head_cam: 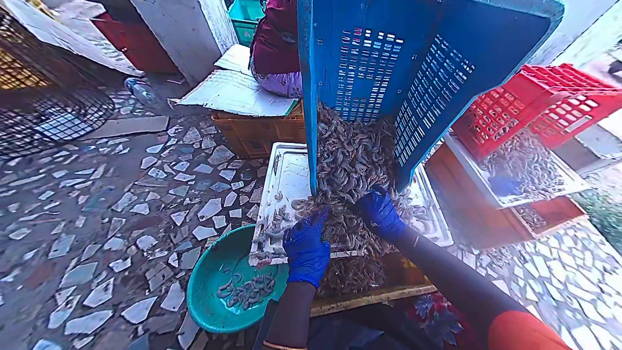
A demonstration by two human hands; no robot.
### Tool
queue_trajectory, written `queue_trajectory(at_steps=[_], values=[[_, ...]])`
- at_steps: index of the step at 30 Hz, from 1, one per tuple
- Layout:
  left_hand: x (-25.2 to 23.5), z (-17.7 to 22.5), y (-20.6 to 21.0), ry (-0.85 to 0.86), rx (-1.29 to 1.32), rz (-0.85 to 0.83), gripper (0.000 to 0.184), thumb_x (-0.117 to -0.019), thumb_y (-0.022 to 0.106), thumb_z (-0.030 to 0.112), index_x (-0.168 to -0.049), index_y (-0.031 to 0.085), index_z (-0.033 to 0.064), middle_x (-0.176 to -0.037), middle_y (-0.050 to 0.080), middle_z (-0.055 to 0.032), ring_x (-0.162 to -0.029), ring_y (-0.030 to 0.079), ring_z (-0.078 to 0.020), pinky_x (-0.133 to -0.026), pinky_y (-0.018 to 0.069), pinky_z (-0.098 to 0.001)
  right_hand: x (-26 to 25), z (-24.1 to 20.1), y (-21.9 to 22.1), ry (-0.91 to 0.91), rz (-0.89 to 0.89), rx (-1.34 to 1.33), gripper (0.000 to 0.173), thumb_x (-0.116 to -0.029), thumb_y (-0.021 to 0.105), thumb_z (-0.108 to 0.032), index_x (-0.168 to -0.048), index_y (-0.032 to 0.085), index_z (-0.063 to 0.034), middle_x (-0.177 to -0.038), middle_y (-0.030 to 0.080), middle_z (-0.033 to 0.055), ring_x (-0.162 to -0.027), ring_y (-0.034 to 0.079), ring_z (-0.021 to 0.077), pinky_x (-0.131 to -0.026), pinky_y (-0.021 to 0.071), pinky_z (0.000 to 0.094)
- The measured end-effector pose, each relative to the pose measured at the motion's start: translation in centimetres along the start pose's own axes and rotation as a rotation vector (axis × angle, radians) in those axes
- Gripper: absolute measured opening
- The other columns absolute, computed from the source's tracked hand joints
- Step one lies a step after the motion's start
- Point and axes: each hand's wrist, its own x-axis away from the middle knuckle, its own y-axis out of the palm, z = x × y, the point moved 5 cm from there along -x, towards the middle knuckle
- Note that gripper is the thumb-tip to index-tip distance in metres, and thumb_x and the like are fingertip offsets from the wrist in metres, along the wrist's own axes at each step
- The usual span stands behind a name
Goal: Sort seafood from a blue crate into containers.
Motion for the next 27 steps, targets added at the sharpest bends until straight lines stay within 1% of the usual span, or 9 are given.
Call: queue_trajectory(at_steps=[3,5,7,9,11,13,19,24,27], values=[[0.2,2.1,1.2,0.124,0.096,-0.135,0.082,-0.0879,0.059,0.000,-0.157,0.041,0.0402,-0.160,0.046,-0.0002,-0.151,0.036,-0.0305,-0.120,0.0189,-0.0654,1.9,-2.2,-2.3,-0.131,0.191,-0.036,0.019,-0.0978,0.062,-0.016,-0.107,0.076,-0.0235,-0.099,0.076,0.0038,-0.095,0.071,0.0262,-0.110,0.0407,0.0586],[0.8,2.8,1.4,0.104,0.181,-0.280,0.064,-0.0961,0.055,0.004,-0.155,0.048,0.0288,-0.153,0.054,-0.0053,-0.147,0.043,-0.0273,-0.123,0.0166,-0.0603,2.9,-3.2,-3.3,-0.157,0.270,-0.094,0.017,-0.1010,0.059,-0.020,-0.107,0.074,-0.0237,-0.102,0.076,0.0028,-0.096,0.070,0.0244,-0.109,0.0405,0.0557],[1.3,2.8,1.4,0.052,0.379,-0.339,0.048,-0.0999,0.053,0.005,-0.147,0.055,0.0115,-0.144,0.060,-0.0147,-0.138,0.053,-0.0282,-0.120,0.0329,-0.0520,3.5,-3.5,-3.8,-0.110,0.284,-0.165,0.016,-0.1023,0.058,-0.022,-0.107,0.073,-0.0228,-0.103,0.077,0.0024,-0.097,0.070,0.0241,-0.110,0.0409,0.0560],[1.6,2.5,1.9,-0.001,0.589,-0.236,0.046,-0.0985,0.054,0.006,-0.142,0.063,0.0192,-0.138,0.065,-0.0084,-0.132,0.058,-0.0212,-0.115,0.0416,-0.0468,3.9,-3.1,-3.8,0.104,0.177,-0.389,0.017,-0.0972,0.062,-0.018,-0.105,0.077,-0.0140,-0.105,0.077,0.0058,-0.106,0.070,0.0246,-0.110,0.0446,0.0507],[2.0,3.0,1.9,-0.010,0.508,-0.081,0.050,-0.0935,0.058,0.007,-0.134,0.070,0.0354,-0.131,0.069,-0.0005,-0.125,0.062,-0.0198,-0.108,0.0447,-0.0505,4.6,-2.3,-3.9,0.489,-0.038,-0.889,0.028,-0.1003,0.061,-0.016,-0.123,0.069,-0.0013,-0.115,0.073,0.0069,-0.107,0.069,0.0135,-0.099,0.0550,0.0298],[2.4,4.5,2.0,0.110,0.341,0.033,0.050,-0.0892,0.061,0.008,-0.124,0.074,0.0407,-0.125,0.072,-0.0024,-0.122,0.063,-0.0274,-0.102,0.0450,-0.0592,5.9,-1.4,-3.7,0.759,-0.233,-1.172,0.041,-0.1031,0.054,-0.023,-0.139,0.058,-0.0036,-0.122,0.072,0.0095,-0.103,0.071,0.0192,-0.089,0.0607,0.0357],[3.0,7.7,2.5,0.275,0.065,-0.203,0.050,-0.0991,0.055,0.007,-0.146,0.059,0.0233,-0.129,0.068,-0.0156,-0.128,0.058,-0.0402,-0.109,0.0358,-0.0689,6.2,-1.7,-4.4,0.921,-0.486,-0.860,0.022,-0.0982,0.064,-0.012,-0.117,0.068,-0.0010,-0.108,0.072,0.0066,-0.098,0.068,0.0103,-0.089,0.0569,0.0304],[2.8,6.0,1.7,0.188,0.239,-0.358,0.044,-0.0941,0.061,0.008,-0.135,0.068,0.0238,-0.141,0.062,-0.0116,-0.141,0.046,-0.0364,-0.114,0.0313,-0.0648,5.7,-1.4,-4.2,0.833,-0.455,-0.691,0.017,-0.0969,0.068,-0.018,-0.105,0.070,-0.0038,-0.096,0.069,0.0064,-0.086,0.065,0.0131,-0.081,0.0552,0.0382],[2.9,4.1,1.6,0.024,0.529,-0.355,0.041,-0.0939,0.056,0.006,-0.130,0.070,0.0207,-0.135,0.066,-0.0088,-0.135,0.053,-0.0283,-0.113,0.0382,-0.0563,6.1,-1.8,-3.6,0.735,-0.285,-0.740,0.022,-0.0880,0.077,-0.025,-0.097,0.071,-0.0067,-0.091,0.071,0.0034,-0.085,0.067,0.0111,-0.080,0.0578,0.0341]])
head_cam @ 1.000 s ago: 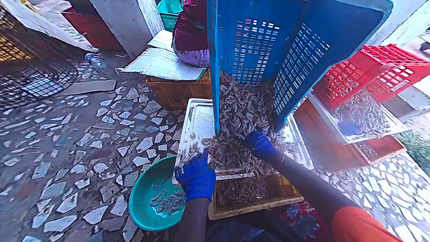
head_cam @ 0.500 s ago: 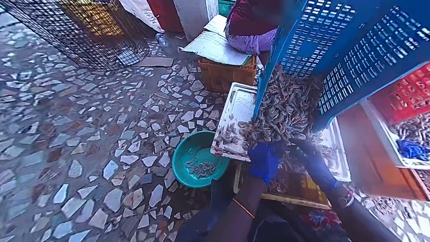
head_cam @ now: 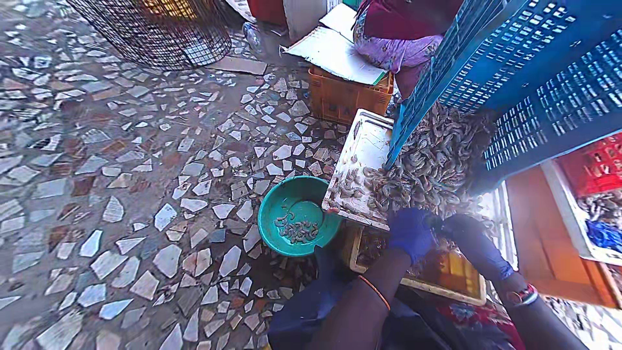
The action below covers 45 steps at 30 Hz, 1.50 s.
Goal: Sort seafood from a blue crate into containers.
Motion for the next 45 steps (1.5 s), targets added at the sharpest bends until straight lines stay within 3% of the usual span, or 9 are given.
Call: queue_trajectory(at_steps=[4,9,15,20,29,34,38,41,45], values=[[0.2,-1.1,-0.8,-0.165,0.162,0.060,0.036,-0.1013,0.051,0.011,-0.133,0.067,0.0160,-0.131,0.068,-0.0102,-0.126,0.061,-0.0261,-0.109,0.0437,-0.0536,1.2,-0.1,0.3,-0.275,0.076,-0.061,0.017,-0.0859,0.078,-0.029,-0.088,0.075,-0.0125,-0.089,0.070,-0.0024,-0.090,0.065,0.0075,-0.087,0.0537,0.0284],[-0.9,-1.3,1.2,0.111,0.009,0.003,0.055,-0.0972,0.060,0.016,-0.148,0.056,0.0352,-0.145,0.060,-0.0024,-0.135,0.056,-0.0240,-0.111,0.0438,-0.0549,3.0,0.7,-0.8,0.072,0.167,-0.310,0.010,-0.0936,0.070,-0.011,-0.101,0.070,-0.0034,-0.090,0.072,-0.0004,-0.084,0.068,0.0055,-0.080,0.0588,0.0257],[1.9,1.1,4.1,0.188,-0.211,0.052,0.067,-0.0924,0.055,0.002,-0.150,0.054,0.0372,-0.135,0.068,-0.0045,-0.132,0.057,-0.0261,-0.118,0.0313,-0.0576,5.3,0.8,-0.8,-0.008,0.125,-0.446,0.009,-0.0951,0.068,-0.012,-0.101,0.069,-0.0047,-0.090,0.071,-0.0009,-0.085,0.067,0.0055,-0.081,0.0575,0.0253],[2.9,1.8,4.4,0.171,-0.450,0.063,0.061,-0.0896,0.057,0.003,-0.143,0.061,0.0309,-0.133,0.069,-0.0075,-0.133,0.056,-0.0282,-0.123,0.0162,-0.0593,5.4,2.7,-1.4,-0.120,0.132,-0.121,0.020,-0.0926,0.070,-0.029,-0.098,0.074,-0.0102,-0.095,0.071,0.0019,-0.092,0.067,0.0124,-0.087,0.0558,0.0361],[0.7,-2.1,2.1,-0.116,0.062,0.192,0.034,-0.1027,0.047,0.006,-0.126,0.070,0.0128,-0.125,0.071,-0.0100,-0.121,0.064,-0.0249,-0.108,0.0475,-0.0498,3.6,3.2,-0.4,-0.260,0.093,-0.107,0.016,-0.0923,0.071,-0.025,-0.095,0.076,-0.0101,-0.099,0.071,0.0042,-0.103,0.065,0.0159,-0.099,0.0504,0.0393],[-0.1,-3.0,1.1,0.036,-0.157,0.172,0.060,-0.0920,0.064,0.009,-0.141,0.060,0.0439,-0.139,0.065,0.0068,-0.132,0.058,-0.0184,-0.112,0.0417,-0.0533,2.6,3.8,0.0,-0.016,0.027,-0.470,0.014,-0.0948,0.068,-0.016,-0.103,0.072,-0.0053,-0.098,0.071,0.0032,-0.093,0.067,0.0107,-0.087,0.0571,0.0305],[0.7,-0.4,3.9,0.298,-0.382,0.330,0.082,-0.0812,0.074,0.009,-0.153,0.049,0.0388,-0.133,0.068,-0.0101,-0.124,0.061,-0.0394,-0.101,0.0418,-0.0669,2.8,2.8,0.8,0.072,0.024,-0.644,0.010,-0.0986,0.064,-0.011,-0.102,0.068,-0.0032,-0.090,0.070,0.0004,-0.084,0.067,0.0069,-0.081,0.0578,0.0266],[1.0,0.0,4.4,0.395,-0.313,0.415,0.074,-0.0745,0.063,-0.012,-0.135,0.069,0.0310,-0.117,0.075,-0.0110,-0.116,0.067,-0.0377,-0.109,0.0350,-0.0683,3.0,2.9,0.8,0.025,0.023,-0.632,0.011,-0.0986,0.063,-0.010,-0.104,0.068,-0.0022,-0.095,0.071,0.0025,-0.089,0.068,0.0090,-0.084,0.0584,0.0282],[1.1,-0.1,3.8,0.338,-0.207,0.415,0.038,-0.0841,0.062,-0.005,-0.110,0.079,0.0179,-0.108,0.077,-0.0088,-0.109,0.070,-0.0309,-0.103,0.0460,-0.0601,3.2,3.5,0.0,-0.191,0.036,-0.388,0.012,-0.0946,0.068,-0.017,-0.096,0.071,-0.0059,-0.097,0.068,0.0031,-0.095,0.064,0.0102,-0.088,0.0534,0.0295]])
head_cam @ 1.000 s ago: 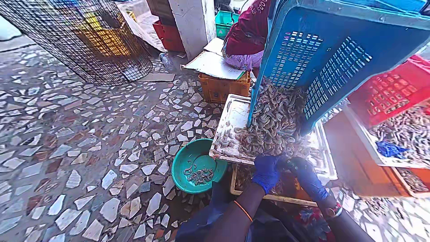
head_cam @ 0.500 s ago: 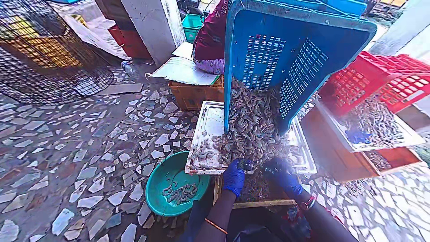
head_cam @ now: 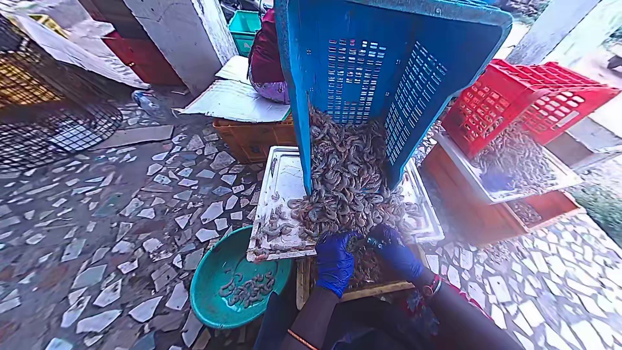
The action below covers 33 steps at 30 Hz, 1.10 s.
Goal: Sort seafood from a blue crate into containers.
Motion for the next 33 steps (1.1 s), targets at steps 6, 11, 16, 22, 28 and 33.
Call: queue_trajectory(at_steps=[6,11,16,22,28,33], values=[[-0.6,-1.9,-0.1,-0.198,0.049,-0.151,0.049,-0.0943,0.055,-0.002,-0.130,0.072,0.0267,-0.127,0.072,-0.0010,-0.123,0.065,-0.0222,-0.112,0.0427,-0.0505,0.0,0.7,-1.1,0.133,0.050,-0.214,0.012,-0.0971,0.066,-0.014,-0.103,0.069,-0.0035,-0.096,0.071,0.0034,-0.090,0.068,0.0103,-0.085,0.0580,0.0296],[-0.3,0.7,1.6,0.068,-0.036,-0.017,0.072,-0.0841,0.073,0.009,-0.149,0.055,0.0359,-0.133,0.070,-0.0008,-0.121,0.065,-0.0297,-0.103,0.0430,-0.0619,0.1,-0.3,-0.4,0.296,0.108,-0.321,0.012,-0.1020,0.059,-0.012,-0.105,0.067,-0.0033,-0.091,0.069,-0.0004,-0.085,0.065,0.0054,-0.082,0.0558,0.0248],[-0.2,1.2,2.1,0.126,-0.037,0.077,0.062,-0.0778,0.057,-0.013,-0.122,0.076,0.0259,-0.111,0.077,-0.0094,-0.109,0.070,-0.0337,-0.107,0.0405,-0.0632,0.6,0.1,-0.5,0.215,0.090,-0.351,0.009,-0.0993,0.062,-0.013,-0.101,0.067,-0.0056,-0.090,0.068,-0.0014,-0.085,0.065,0.0063,-0.082,0.0559,0.0264],[-1.0,-0.4,1.4,-0.264,0.293,-0.092,0.041,-0.0945,0.048,-0.007,-0.114,0.076,0.0161,-0.115,0.075,-0.0017,-0.115,0.067,-0.0153,-0.105,0.0508,-0.0436,0.8,0.4,-1.0,0.056,0.013,-0.211,0.012,-0.0971,0.065,-0.016,-0.098,0.069,-0.0050,-0.094,0.068,0.0020,-0.091,0.065,0.0086,-0.086,0.0555,0.0281],[-1.6,-2.0,0.4,-0.238,0.126,-0.178,0.059,-0.0947,0.051,-0.001,-0.140,0.063,0.0350,-0.138,0.066,0.0012,-0.130,0.059,-0.0233,-0.108,0.0427,-0.0582,0.5,0.5,-1.2,0.167,0.056,-0.318,0.012,-0.0992,0.063,-0.014,-0.104,0.068,-0.0039,-0.096,0.070,0.0024,-0.090,0.067,0.0099,-0.085,0.0574,0.0285],[-0.7,0.5,2.3,-0.145,0.067,-0.336,0.036,-0.0947,0.061,0.008,-0.129,0.069,0.0118,-0.134,0.063,-0.0180,-0.127,0.058,-0.0347,-0.108,0.0452,-0.0549,0.2,0.3,-0.7,0.121,0.047,-0.248,0.012,-0.0998,0.062,-0.015,-0.102,0.067,-0.0038,-0.094,0.066,0.0021,-0.089,0.064,0.0079,-0.083,0.0551,0.0261]])
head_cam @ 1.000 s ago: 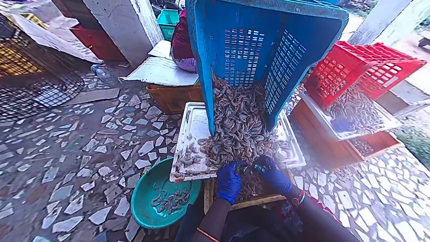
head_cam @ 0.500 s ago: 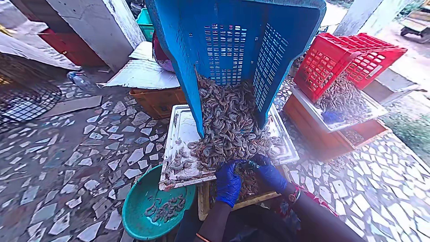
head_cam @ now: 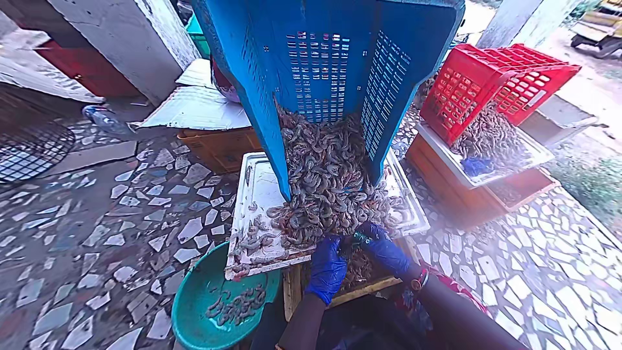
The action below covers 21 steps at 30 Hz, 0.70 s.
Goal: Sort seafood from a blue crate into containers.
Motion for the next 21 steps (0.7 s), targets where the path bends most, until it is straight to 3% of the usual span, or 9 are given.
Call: queue_trajectory(at_steps=[3,5,6,7,9,12,16,19,21], values=[[-0.1,0.0,-1.2,-0.169,-0.201,-0.012,0.041,-0.0939,0.057,0.002,-0.132,0.068,0.0111,-0.139,0.060,-0.0198,-0.131,0.055,-0.0409,-0.107,0.0431,-0.0607,0.5,-0.8,0.1,0.004,0.053,-0.134,0.008,-0.1009,0.057,-0.009,-0.099,0.064,-0.0055,-0.090,0.066,-0.0017,-0.086,0.064,0.0054,-0.082,0.0558,0.0249],[-0.3,-1.7,-2.0,-0.213,-0.134,0.012,0.039,-0.0963,0.056,0.005,-0.133,0.067,0.0114,-0.137,0.062,-0.0171,-0.131,0.056,-0.0356,-0.110,0.0430,-0.0555,0.5,-1.2,-0.8,0.024,0.030,0.019,0.011,-0.1012,0.060,-0.013,-0.105,0.066,-0.0057,-0.097,0.069,-0.0008,-0.093,0.066,0.0059,-0.091,0.0561,0.0262],[-0.2,-2.5,-2.1,-0.203,-0.032,0.022,0.036,-0.0982,0.057,0.007,-0.132,0.068,0.0112,-0.135,0.064,-0.0148,-0.130,0.058,-0.0300,-0.112,0.0436,-0.0504,0.3,-0.9,-1.2,0.034,-0.037,0.275,0.022,-0.1004,0.063,-0.025,-0.113,0.070,-0.0089,-0.109,0.070,0.0008,-0.105,0.065,0.0082,-0.102,0.0505,0.0308],[-0.1,-2.9,-2.1,-0.173,0.114,0.033,0.033,-0.0996,0.056,0.006,-0.131,0.068,0.0091,-0.134,0.065,-0.0132,-0.129,0.058,-0.0241,-0.112,0.0441,-0.0443,0.0,-0.4,-1.2,0.032,-0.127,0.539,0.034,-0.0991,0.063,-0.039,-0.124,0.071,-0.0183,-0.124,0.069,0.0002,-0.120,0.061,0.0122,-0.116,0.0372,0.0438],[0.4,-2.8,-1.0,-0.040,0.461,0.047,0.035,-0.0990,0.050,-0.001,-0.130,0.065,0.0022,-0.134,0.065,-0.0124,-0.128,0.059,-0.0144,-0.112,0.0454,-0.0320,-0.4,0.6,0.1,0.007,-0.232,0.797,0.048,-0.0979,0.060,-0.051,-0.138,0.064,-0.0256,-0.143,0.060,0.0054,-0.137,0.052,0.0243,-0.120,0.0228,0.0638],[0.8,-1.8,0.6,0.096,0.752,0.036,0.043,-0.0995,0.036,0.001,-0.136,0.056,-0.0068,-0.137,0.062,-0.0151,-0.128,0.057,-0.0121,-0.111,0.0456,-0.0289,0.1,0.7,3.0,-0.167,-0.136,0.847,0.039,-0.0972,0.061,-0.023,-0.132,0.067,-0.0083,-0.131,0.067,0.0184,-0.126,0.060,0.0361,-0.118,0.0254,0.0641],[1.4,-3.3,0.0,-0.159,0.938,0.145,0.036,-0.1071,0.037,0.007,-0.136,0.054,-0.0042,-0.129,0.065,-0.0124,-0.116,0.063,-0.0120,-0.101,0.0524,-0.0305,0.5,0.4,4.4,-0.339,-0.089,0.720,0.025,-0.0974,0.059,-0.016,-0.115,0.072,-0.0053,-0.115,0.071,0.0149,-0.114,0.066,0.0296,-0.115,0.0364,0.0559],[2.6,-5.0,-3.2,-0.242,0.720,0.243,0.039,-0.1071,0.033,0.004,-0.140,0.051,-0.0061,-0.139,0.058,-0.0177,-0.125,0.057,-0.0152,-0.107,0.0465,-0.0323,0.2,0.9,4.3,-0.234,-0.254,0.826,0.024,-0.1003,0.059,-0.025,-0.115,0.072,-0.0106,-0.119,0.071,0.0109,-0.118,0.064,0.0275,-0.118,0.0304,0.0584],[3.7,-6.3,-7.6,-0.336,0.145,0.271,0.037,-0.1000,0.043,0.001,-0.129,0.067,0.0038,-0.136,0.063,-0.0143,-0.128,0.057,-0.0212,-0.107,0.0460,-0.0416,-0.7,1.2,3.3,-0.068,-0.319,1.068,0.035,-0.0975,0.061,-0.035,-0.127,0.069,-0.0180,-0.136,0.065,0.0109,-0.130,0.057,0.0344,-0.119,0.0194,0.0697]])
